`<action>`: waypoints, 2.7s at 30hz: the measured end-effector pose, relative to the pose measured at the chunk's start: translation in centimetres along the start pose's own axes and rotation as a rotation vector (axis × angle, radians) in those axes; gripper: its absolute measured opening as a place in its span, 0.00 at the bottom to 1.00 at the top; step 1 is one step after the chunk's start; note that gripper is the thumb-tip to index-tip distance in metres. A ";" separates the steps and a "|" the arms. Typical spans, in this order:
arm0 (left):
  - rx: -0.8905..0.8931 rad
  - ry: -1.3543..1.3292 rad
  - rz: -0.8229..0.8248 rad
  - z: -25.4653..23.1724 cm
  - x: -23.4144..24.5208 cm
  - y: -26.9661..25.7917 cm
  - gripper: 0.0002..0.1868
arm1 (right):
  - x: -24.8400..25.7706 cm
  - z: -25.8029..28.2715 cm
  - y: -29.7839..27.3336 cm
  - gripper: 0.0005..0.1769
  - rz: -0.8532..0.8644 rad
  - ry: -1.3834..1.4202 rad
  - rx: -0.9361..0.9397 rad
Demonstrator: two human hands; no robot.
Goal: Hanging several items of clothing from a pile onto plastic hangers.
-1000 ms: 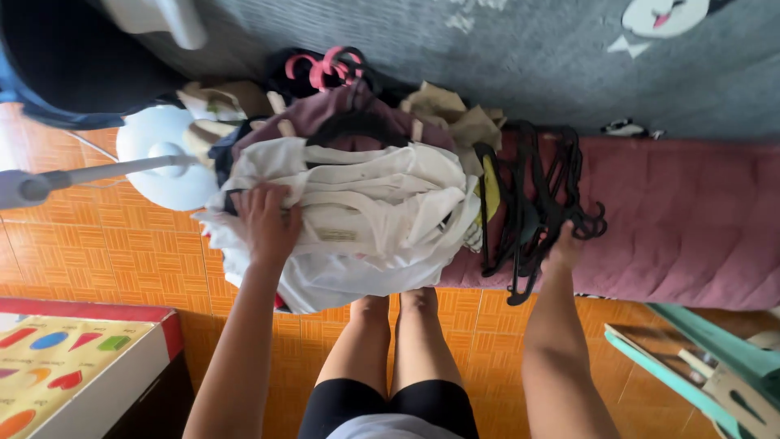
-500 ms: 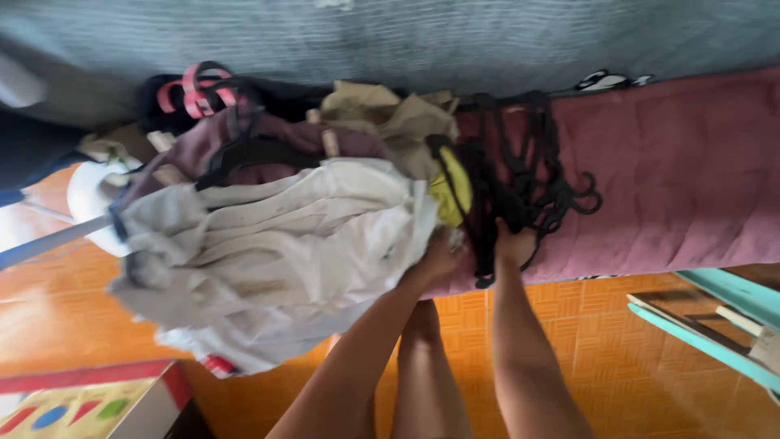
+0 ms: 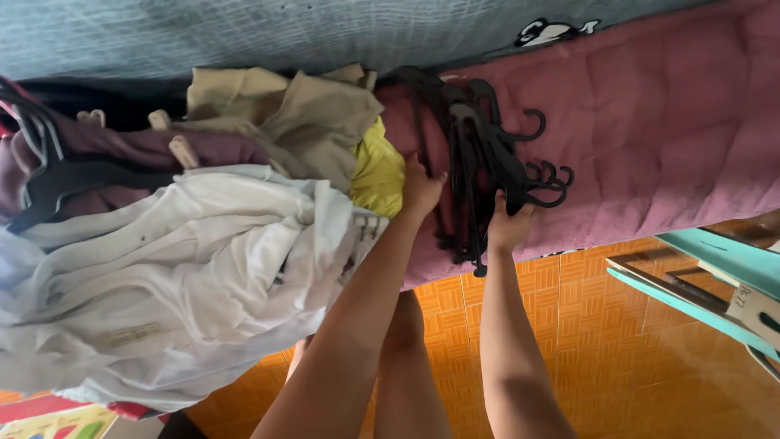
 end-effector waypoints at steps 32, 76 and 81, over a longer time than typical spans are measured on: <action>0.195 -0.173 0.395 10.4 -3.7 -7.2 0.32 | -0.5 -1.5 2.9 0.32 0.142 -0.263 0.084; -0.610 0.624 -0.704 -16.5 64.9 -21.0 0.03 | 5.1 56.2 -20.7 0.25 0.363 -0.159 1.150; -0.456 0.514 -0.578 -16.3 66.1 -21.3 0.03 | 7.0 53.5 -16.6 0.24 0.115 0.121 0.864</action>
Point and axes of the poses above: each hand's wrist, its own y-axis towards the middle knuckle, its own x-axis out of the back of the hand, z = x × y, the point moved 6 cm from there along y, towards the middle knuckle, and after that the axes turned 10 degrees about -y, right-handed, at the moved point
